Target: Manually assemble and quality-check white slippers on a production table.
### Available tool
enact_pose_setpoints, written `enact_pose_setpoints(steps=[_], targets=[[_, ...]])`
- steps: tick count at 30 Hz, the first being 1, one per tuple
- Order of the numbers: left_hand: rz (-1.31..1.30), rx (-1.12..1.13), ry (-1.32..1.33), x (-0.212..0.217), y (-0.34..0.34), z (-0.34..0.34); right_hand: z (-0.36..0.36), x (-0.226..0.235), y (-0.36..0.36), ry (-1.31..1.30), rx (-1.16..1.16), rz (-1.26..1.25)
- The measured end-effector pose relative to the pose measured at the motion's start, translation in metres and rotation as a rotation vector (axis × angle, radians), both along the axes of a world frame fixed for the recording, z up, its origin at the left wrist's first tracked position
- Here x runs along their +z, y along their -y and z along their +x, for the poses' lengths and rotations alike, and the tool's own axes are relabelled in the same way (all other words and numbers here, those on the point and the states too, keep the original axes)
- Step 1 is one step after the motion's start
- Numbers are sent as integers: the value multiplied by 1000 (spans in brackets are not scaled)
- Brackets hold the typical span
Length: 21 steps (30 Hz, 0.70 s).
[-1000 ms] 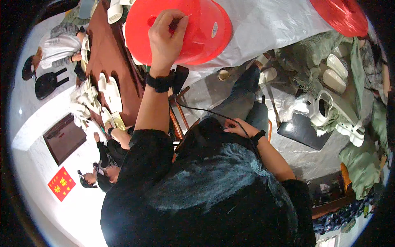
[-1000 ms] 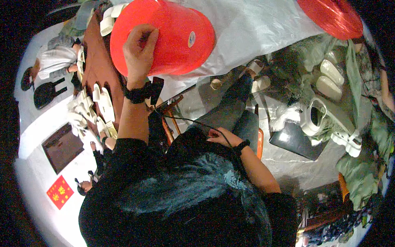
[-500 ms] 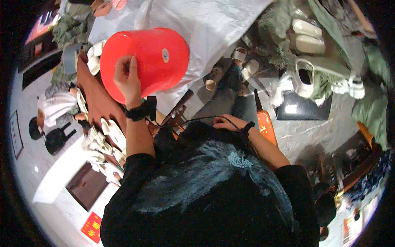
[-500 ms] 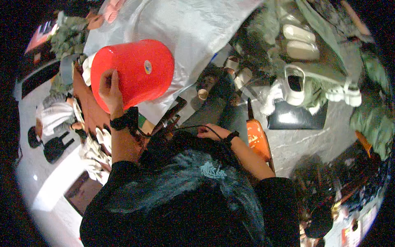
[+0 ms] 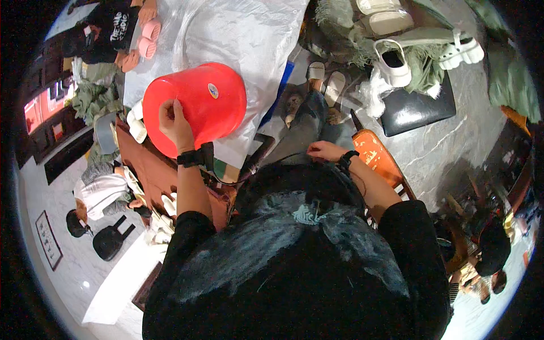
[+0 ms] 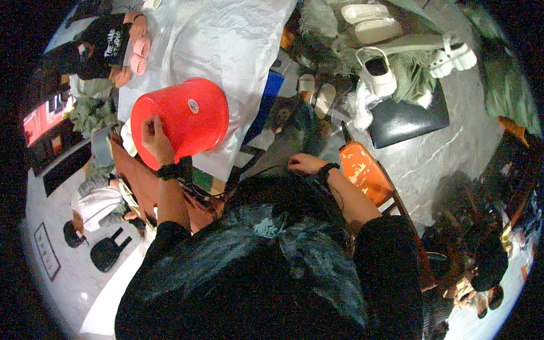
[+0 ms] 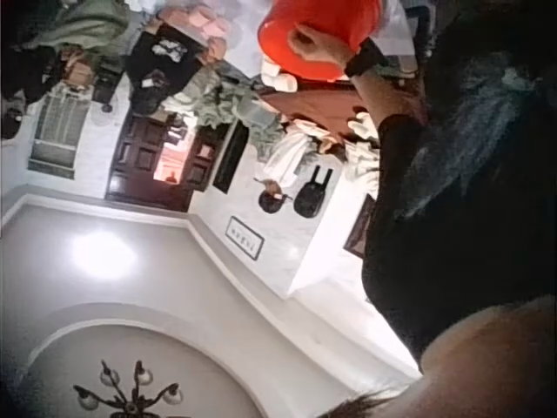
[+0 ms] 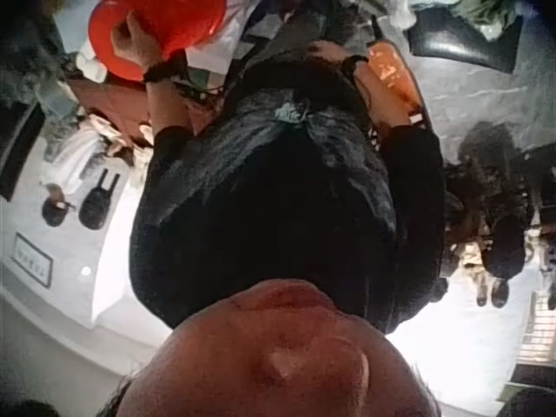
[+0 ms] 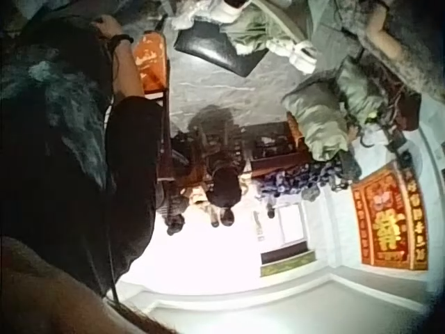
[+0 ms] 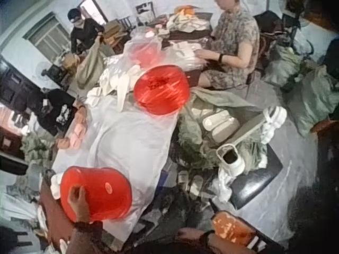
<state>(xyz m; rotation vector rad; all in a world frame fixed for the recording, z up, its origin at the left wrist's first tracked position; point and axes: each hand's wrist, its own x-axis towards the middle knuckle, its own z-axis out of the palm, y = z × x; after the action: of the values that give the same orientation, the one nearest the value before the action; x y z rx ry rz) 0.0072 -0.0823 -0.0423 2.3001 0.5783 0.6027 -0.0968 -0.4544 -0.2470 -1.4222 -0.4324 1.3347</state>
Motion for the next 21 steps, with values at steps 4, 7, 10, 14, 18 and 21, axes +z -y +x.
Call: enact_pose_setpoints(steps=[4,7,10,14,18,21], targets=[[53,-21,-2,2,-5,-2,-6,-17,5,-144,-156,-74],[110,-18,23,7,0,-4,-13,-38,0,-349,-290,-188],[-11,-14,25,-3,24,9,-23,-87,27,-324,-448,-268],[50,-2,3,8,4,-5,-26,-111,10,-749,-706,-240],[29,-16,24,1,14,-2,-30,-169,44,-804,-893,-232],[4,15,-55,7,9,-11,-33,-202,47,-663,-847,-348]])
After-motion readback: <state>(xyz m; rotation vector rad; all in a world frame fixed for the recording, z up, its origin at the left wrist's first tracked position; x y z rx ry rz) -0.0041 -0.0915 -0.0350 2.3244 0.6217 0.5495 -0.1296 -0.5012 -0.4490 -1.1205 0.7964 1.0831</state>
